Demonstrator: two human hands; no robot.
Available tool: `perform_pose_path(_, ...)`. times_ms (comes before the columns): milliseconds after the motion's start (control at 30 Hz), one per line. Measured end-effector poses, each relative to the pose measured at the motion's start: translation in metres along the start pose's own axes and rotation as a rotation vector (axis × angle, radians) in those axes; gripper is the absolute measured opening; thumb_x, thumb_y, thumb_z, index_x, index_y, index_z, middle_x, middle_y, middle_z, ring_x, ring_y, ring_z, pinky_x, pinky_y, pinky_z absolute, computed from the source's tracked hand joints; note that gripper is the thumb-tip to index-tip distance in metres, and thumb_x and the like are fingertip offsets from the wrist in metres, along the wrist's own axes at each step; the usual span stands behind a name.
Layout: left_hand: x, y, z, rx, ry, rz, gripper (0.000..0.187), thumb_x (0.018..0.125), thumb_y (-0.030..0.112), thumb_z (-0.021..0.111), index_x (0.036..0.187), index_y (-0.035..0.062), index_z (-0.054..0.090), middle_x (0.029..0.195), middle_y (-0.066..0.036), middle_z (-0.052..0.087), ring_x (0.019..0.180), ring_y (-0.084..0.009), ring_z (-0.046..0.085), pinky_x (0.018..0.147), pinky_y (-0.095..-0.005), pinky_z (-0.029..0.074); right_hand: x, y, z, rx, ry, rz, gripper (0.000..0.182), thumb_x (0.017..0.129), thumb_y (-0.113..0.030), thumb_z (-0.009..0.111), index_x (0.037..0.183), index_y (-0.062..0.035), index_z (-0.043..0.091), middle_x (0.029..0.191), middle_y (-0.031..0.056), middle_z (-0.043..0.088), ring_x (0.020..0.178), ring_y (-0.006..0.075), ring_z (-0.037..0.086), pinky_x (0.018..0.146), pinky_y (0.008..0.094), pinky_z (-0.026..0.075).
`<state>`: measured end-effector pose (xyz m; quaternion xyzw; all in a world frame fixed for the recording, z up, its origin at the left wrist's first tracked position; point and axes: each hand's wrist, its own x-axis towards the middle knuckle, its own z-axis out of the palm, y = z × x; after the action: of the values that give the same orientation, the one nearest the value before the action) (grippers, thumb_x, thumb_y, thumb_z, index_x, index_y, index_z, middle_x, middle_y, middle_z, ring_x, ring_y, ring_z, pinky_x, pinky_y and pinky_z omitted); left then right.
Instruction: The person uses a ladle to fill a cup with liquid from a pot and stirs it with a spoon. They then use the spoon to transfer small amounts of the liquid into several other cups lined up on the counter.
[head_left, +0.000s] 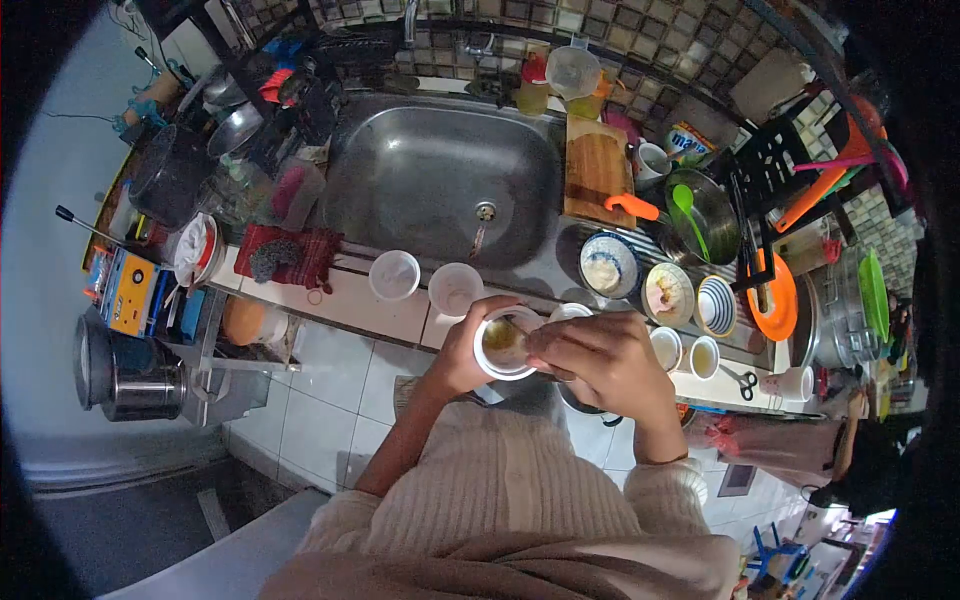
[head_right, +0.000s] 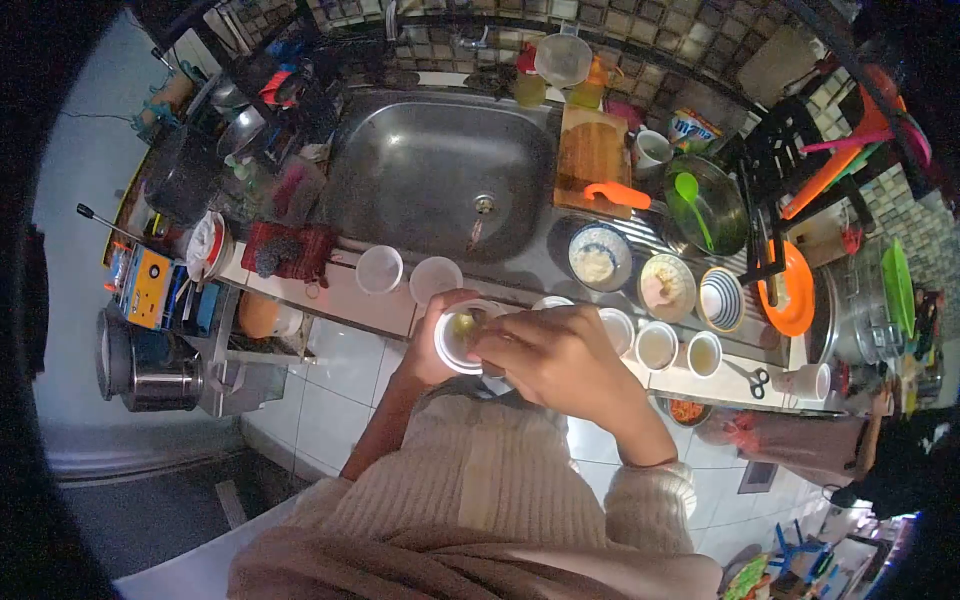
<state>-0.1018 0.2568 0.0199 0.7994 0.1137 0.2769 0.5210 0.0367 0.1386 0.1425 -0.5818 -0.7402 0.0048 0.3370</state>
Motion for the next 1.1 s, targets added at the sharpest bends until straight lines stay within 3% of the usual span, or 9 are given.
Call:
perform_pose_path(233,0.006,-0.007,0.001,-0.096,0.069,-0.011,0.075,0.056,0.014,0.08,0.117,0.0051,0.037,0.111,-0.011,0.05,0.103,-0.0228,0.052,0.085,-0.0333,0.044,-0.002,0.0,0.003,-0.052,0.024,0.02,0.015,0.068,-0.017,0.066,0.077,-0.0067,0.061,0.078,0.0047,0.063,0.064,0.0208,0.062,0.054,0.0304,0.048)
perform_pose_path(267,0.0,-0.009,0.004,-0.078,0.112,-0.013,0.076,0.056,0.014,0.081,0.117,0.005,0.037,0.111,-0.011,0.05,0.103,-0.0225,0.051,0.085,-0.0331,0.043,-0.004,-0.001,0.002,-0.09,-0.064,0.077,0.014,0.07,-0.017,0.064,0.078,-0.0063,0.061,0.079,0.0051,0.063,0.066,0.0213,0.062,0.056,0.0317,0.048)
perform_pose_path(300,0.004,0.002,0.0,-0.156,0.078,-0.121,0.076,0.055,0.013,0.081,0.117,0.0047,0.037,0.111,-0.011,0.049,0.102,-0.0229,0.051,0.085,-0.0333,0.043,-0.007,-0.004,0.006,-0.068,-0.083,0.097,0.014,0.071,-0.018,0.063,0.079,-0.0063,0.062,0.079,0.0057,0.063,0.066,0.0225,0.062,0.056,0.0328,0.048)
perform_pose_path(467,0.007,-0.006,0.001,-0.027,0.178,-0.062,0.079,0.054,0.008,0.08,0.118,0.0052,0.034,0.112,-0.011,0.047,0.105,-0.0231,0.048,0.087,-0.0343,0.041,0.025,0.005,0.009,-0.089,-0.09,0.105,0.016,0.076,-0.02,0.059,0.084,-0.0066,0.062,0.08,0.0083,0.062,0.068,0.0272,0.06,0.059,0.0354,0.048)
perform_pose_path(667,-0.004,-0.003,-0.004,-0.119,0.177,-0.063,0.082,0.053,0.007,0.08,0.119,0.0062,0.031,0.113,-0.009,0.046,0.106,-0.0205,0.047,0.088,-0.033,0.04,0.049,0.003,0.024,-0.119,-0.333,0.143,0.02,0.079,-0.022,0.053,0.088,-0.0058,0.062,0.086,0.0101,0.061,0.073,0.0309,0.059,0.063,0.0387,0.047)
perform_pose_path(733,-0.01,-0.012,-0.006,-0.203,0.15,-0.206,0.08,0.053,0.005,0.08,0.117,0.0058,0.032,0.11,-0.009,0.047,0.103,-0.0196,0.048,0.087,-0.032,0.041,0.05,-0.013,0.012,0.0,-0.278,0.045,0.019,0.077,-0.02,0.054,0.087,-0.0061,0.061,0.084,0.0098,0.061,0.073,0.031,0.059,0.064,0.039,0.047)
perform_pose_path(767,-0.01,-0.03,0.0,-0.547,0.194,-0.262,0.079,0.052,0.004,0.08,0.116,0.0056,0.033,0.107,-0.01,0.048,0.099,-0.0183,0.05,0.085,-0.0308,0.042,0.048,-0.016,0.009,0.03,-0.269,-0.009,0.018,0.077,-0.019,0.055,0.087,-0.0061,0.06,0.084,0.0098,0.062,0.073,0.0309,0.059,0.064,0.0386,0.047)
perform_pose_path(867,0.0,0.007,-0.007,-0.395,0.19,-0.132,0.078,0.054,0.004,0.079,0.116,0.0057,0.033,0.105,-0.009,0.048,0.096,-0.0173,0.051,0.083,-0.0303,0.043,0.04,-0.011,0.006,0.041,-0.342,-0.027,0.017,0.075,-0.017,0.056,0.088,-0.0067,0.059,0.084,0.0103,0.062,0.072,0.0311,0.059,0.064,0.038,0.047)
perform_pose_path(1100,0.0,0.002,-0.003,-0.351,0.13,-0.091,0.077,0.055,0.006,0.08,0.116,0.005,0.032,0.105,-0.009,0.049,0.096,-0.0171,0.051,0.081,-0.0302,0.044,0.039,-0.005,-0.003,0.088,-0.336,0.072,0.014,0.079,-0.017,0.054,0.087,-0.0068,0.06,0.078,0.012,0.062,0.07,0.0303,0.06,0.062,0.0382,0.047)
